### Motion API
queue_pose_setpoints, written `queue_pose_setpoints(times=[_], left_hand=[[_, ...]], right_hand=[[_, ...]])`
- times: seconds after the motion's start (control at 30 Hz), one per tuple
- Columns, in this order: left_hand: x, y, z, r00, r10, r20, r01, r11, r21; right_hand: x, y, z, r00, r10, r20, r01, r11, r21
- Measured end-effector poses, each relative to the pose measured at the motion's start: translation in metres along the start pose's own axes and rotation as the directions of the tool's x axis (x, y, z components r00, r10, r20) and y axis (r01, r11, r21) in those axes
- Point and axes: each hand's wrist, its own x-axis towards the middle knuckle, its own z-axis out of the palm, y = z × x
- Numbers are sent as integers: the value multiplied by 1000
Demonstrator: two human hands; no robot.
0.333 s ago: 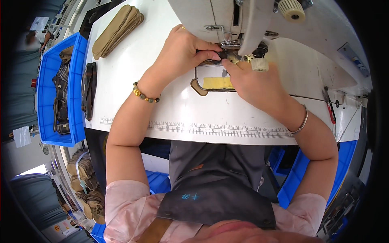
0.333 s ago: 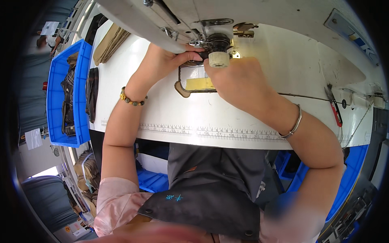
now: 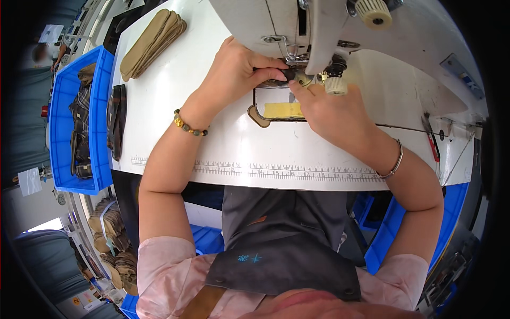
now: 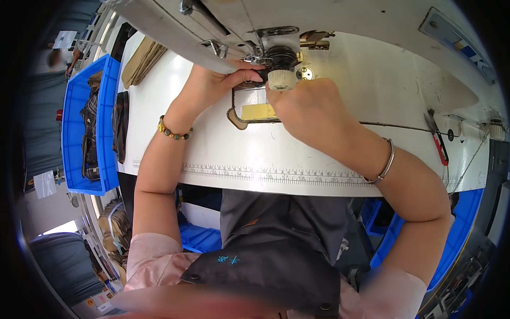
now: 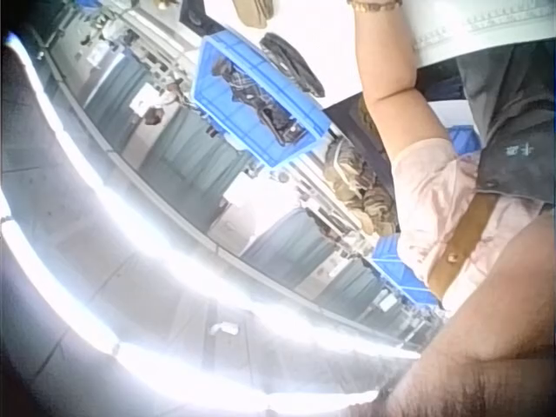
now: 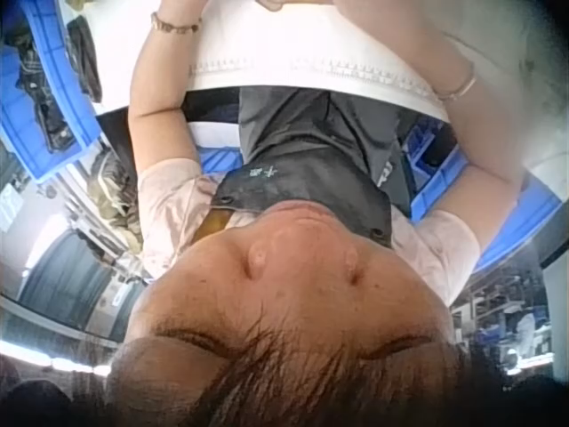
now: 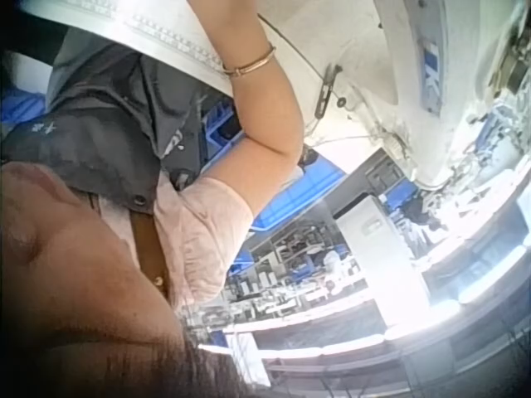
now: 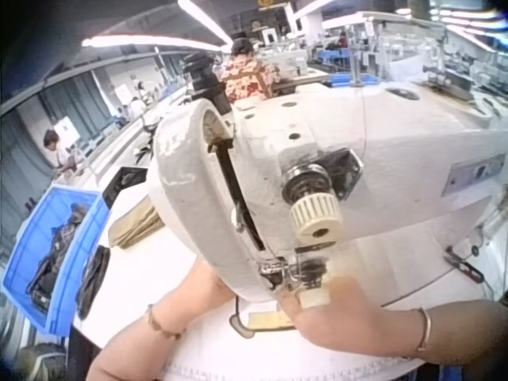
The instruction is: Sew the edge alignment on leather material pouches or accessories using an industrial sewing machine.
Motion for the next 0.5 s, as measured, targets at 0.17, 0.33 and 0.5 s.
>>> queue_pose_setpoints(times=[0.17,0.33,0.5], left_hand=[[0,-1,1,1000,-11,4,11,1000,-10],[-2,-5,6,999,-43,-6,43,997,-61],[-2,-4,7,996,-83,-18,80,989,-125]], right_hand=[[1,9,6,999,34,-21,-35,999,-31],[5,13,14,982,37,-186,-28,998,52],[6,14,13,981,24,-193,-11,998,67]])
